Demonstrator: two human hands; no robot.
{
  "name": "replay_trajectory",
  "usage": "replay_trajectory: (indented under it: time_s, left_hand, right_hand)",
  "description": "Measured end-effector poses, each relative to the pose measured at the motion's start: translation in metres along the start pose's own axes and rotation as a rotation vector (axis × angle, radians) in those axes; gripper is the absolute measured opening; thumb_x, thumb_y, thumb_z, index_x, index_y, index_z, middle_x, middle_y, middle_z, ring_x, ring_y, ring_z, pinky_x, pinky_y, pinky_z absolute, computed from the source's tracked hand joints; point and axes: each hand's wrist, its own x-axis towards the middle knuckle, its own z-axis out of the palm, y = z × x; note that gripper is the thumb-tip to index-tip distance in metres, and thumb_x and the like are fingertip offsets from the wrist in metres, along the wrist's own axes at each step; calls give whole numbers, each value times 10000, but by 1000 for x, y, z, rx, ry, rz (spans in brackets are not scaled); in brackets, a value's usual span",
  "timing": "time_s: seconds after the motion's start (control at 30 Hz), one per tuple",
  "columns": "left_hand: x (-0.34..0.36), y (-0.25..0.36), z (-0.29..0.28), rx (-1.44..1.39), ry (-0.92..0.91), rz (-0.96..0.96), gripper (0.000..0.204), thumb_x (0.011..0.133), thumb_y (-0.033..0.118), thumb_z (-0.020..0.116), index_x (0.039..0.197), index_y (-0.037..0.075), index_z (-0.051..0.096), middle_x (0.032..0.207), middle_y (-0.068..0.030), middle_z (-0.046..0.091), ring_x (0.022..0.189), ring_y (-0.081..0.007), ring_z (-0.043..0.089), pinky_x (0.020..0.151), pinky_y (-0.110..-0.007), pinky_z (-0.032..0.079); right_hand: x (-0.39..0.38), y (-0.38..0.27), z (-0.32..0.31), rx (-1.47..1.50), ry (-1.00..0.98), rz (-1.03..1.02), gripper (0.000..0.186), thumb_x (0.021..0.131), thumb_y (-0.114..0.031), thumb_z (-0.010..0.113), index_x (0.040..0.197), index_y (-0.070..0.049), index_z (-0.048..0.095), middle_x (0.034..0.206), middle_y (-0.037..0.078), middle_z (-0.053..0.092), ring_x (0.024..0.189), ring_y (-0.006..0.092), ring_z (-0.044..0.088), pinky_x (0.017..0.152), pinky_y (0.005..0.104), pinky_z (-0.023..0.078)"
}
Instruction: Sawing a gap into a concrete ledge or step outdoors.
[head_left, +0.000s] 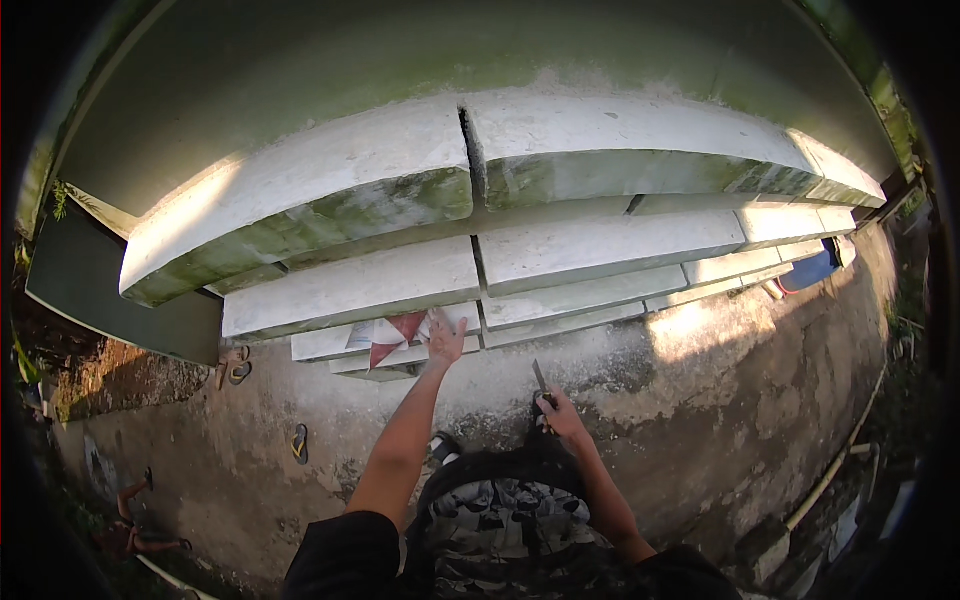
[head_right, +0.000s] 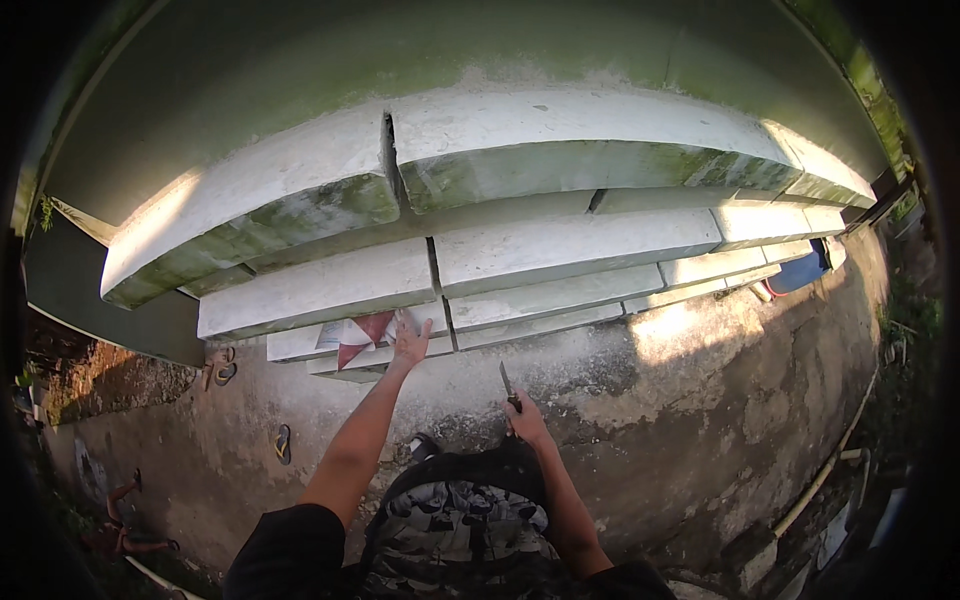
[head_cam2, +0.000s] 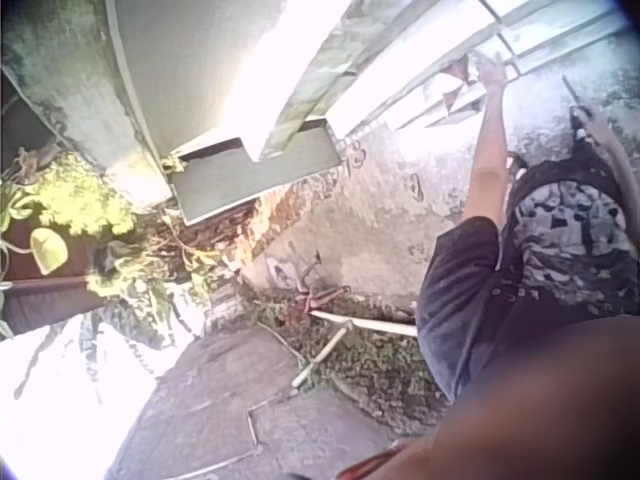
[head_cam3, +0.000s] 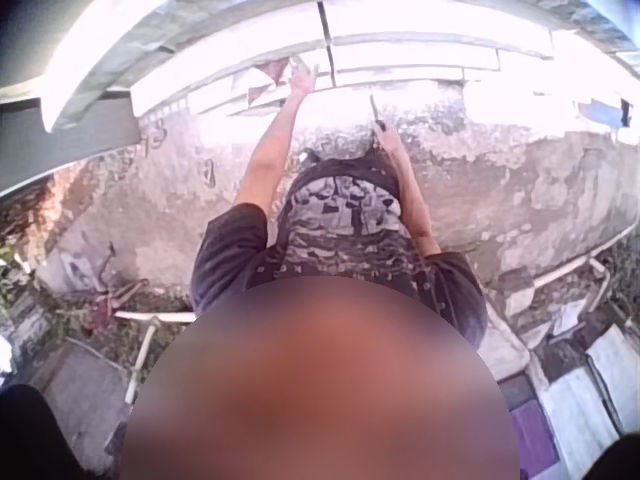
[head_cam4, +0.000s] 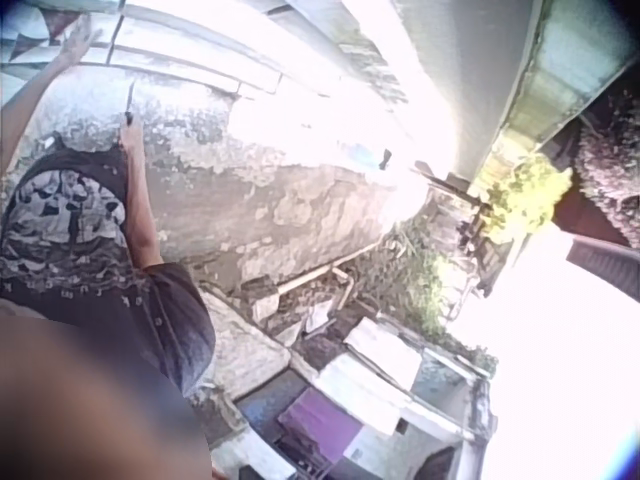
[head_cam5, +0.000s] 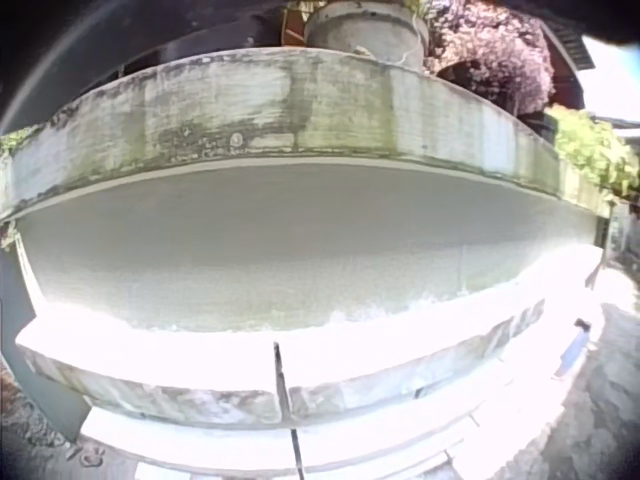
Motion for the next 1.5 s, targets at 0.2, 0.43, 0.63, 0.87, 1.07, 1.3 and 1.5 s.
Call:
replay_trajectory:
  time_s: [0.2, 0.43, 0.63, 0.87, 1.07, 1.3, 1.5]
  left_hand:
    - [13, 60, -15, -163, -371, -293, 1152, 649, 778, 453, 1408, 38, 3, 1475, -157, -27, 1347, -352, -87, 1051, -542, -47]
    - [21, 73, 8, 48, -431, -430, 1315, 515, 855, 478, 1403, 26, -24, 1452, -218, -89, 1315, -387, -187, 980, -614, -131]
    - [50, 14, 49, 88, -532, -378, 1301, 512, 850, 491, 1411, 61, -21, 1443, -220, -137, 1298, -426, -200, 975, -623, -127]
    - [46, 39, 57, 148, -591, -373, 1184, 581, 791, 521, 1420, 107, 42, 1448, -215, -112, 1298, -442, -178, 996, -635, -32]
    - [37, 41, 27, 73, -633, -382, 1168, 593, 771, 542, 1418, 91, 71, 1449, -208, -115, 1294, -465, -152, 1003, -638, 43]
    - [37, 51, 31, 105, -721, -212, 1105, 622, 784, 480, 1418, 117, 103, 1459, -210, 0, 1281, -512, -107, 991, -657, 23]
    - [43, 28, 39, 126, -654, -193, 1105, 627, 730, 551, 1420, 123, 79, 1462, -196, -51, 1275, -515, -135, 992, -653, 24]
  right_hand:
    - [74, -46, 2, -1087, 301, -187, 571, 800, -34, 500, 1329, -164, 330, 790, 183, 568, 714, 325, 612, 586, 391, 499]
    - [107, -95, 50, -1508, 288, -64, 749, 836, -114, 500, 1412, -337, 76, 941, 154, 542, 719, 223, 627, 588, 350, 521]
    - [113, -85, 66, -1548, 142, -28, 736, 847, -117, 491, 1416, -314, 67, 826, 114, 609, 680, 213, 640, 551, 334, 526]
    - [143, -82, 64, -1505, 177, -11, 692, 849, -94, 483, 1410, -303, 135, 825, 77, 641, 698, 206, 651, 569, 332, 533]
    - [127, -104, 81, -1526, 137, 150, 634, 858, -83, 465, 1396, -289, 202, 814, 63, 655, 742, 208, 656, 608, 319, 538]
    - [140, -89, 76, -1487, 240, 150, 581, 858, -116, 489, 1380, -243, 269, 851, 92, 658, 766, 212, 655, 619, 325, 532]
    - [121, -97, 75, -1246, 149, 33, 669, 788, -95, 532, 1383, -221, 255, 828, 171, 633, 792, 330, 624, 701, 432, 499]
